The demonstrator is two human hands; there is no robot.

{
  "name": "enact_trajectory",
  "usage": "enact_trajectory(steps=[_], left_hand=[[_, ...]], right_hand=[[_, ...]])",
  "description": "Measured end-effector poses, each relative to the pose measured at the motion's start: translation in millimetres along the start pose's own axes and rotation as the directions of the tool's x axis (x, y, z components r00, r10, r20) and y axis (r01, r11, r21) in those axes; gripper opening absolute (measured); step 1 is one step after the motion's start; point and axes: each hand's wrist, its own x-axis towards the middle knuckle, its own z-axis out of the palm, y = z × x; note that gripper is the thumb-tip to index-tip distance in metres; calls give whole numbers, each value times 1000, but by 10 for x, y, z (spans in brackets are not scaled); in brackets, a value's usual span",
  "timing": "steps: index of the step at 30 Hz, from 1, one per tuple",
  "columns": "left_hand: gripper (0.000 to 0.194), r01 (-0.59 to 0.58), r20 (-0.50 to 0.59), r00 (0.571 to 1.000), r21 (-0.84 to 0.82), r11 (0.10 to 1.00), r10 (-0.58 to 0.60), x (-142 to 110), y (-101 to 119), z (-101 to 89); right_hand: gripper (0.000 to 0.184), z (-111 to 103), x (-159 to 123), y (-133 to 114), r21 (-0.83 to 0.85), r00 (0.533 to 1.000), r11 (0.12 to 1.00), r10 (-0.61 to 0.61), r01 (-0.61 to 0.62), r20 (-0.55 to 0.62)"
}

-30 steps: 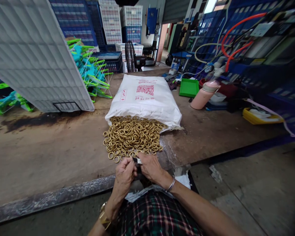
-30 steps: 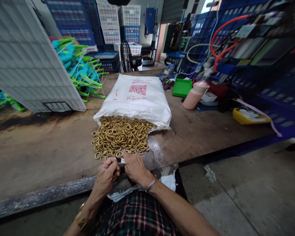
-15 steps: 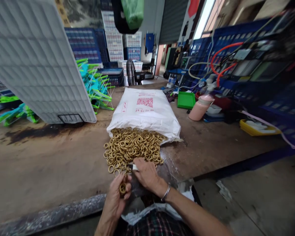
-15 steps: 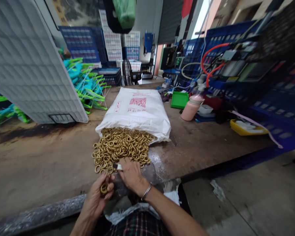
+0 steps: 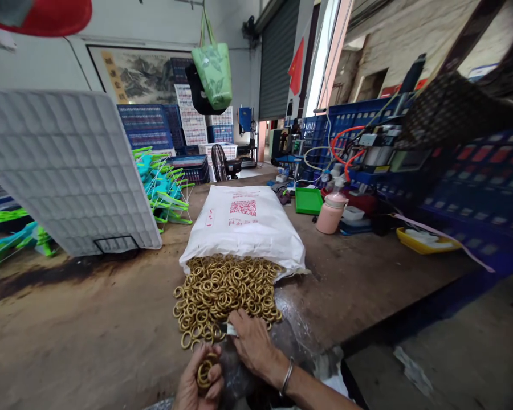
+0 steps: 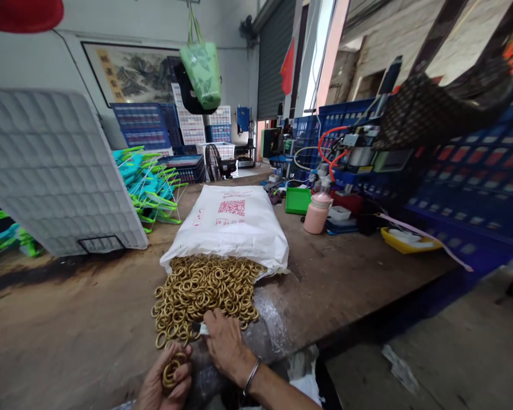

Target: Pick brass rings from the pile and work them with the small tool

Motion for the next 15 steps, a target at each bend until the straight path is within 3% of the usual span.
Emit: enact_trajectory(steps=[3, 6, 10, 15], left_hand=[[30, -38, -52, 998, 119, 992, 44, 82, -75, -74], [34, 19, -91, 996, 226, 974, 2, 161, -137, -91], [22, 66, -140, 989, 93, 993, -53, 202, -141, 35], [18, -23, -163, 986, -31, 999, 18, 160, -80, 265]], right_hand=[[32, 0, 26, 44, 100, 1000, 995, 0, 2, -28], [32, -15, 38, 64, 225, 996, 973, -35, 53, -85], [27, -12, 26, 61, 297, 989, 949, -67, 103, -129], [22, 33, 87, 166, 312, 989, 948, -12, 58, -147]])
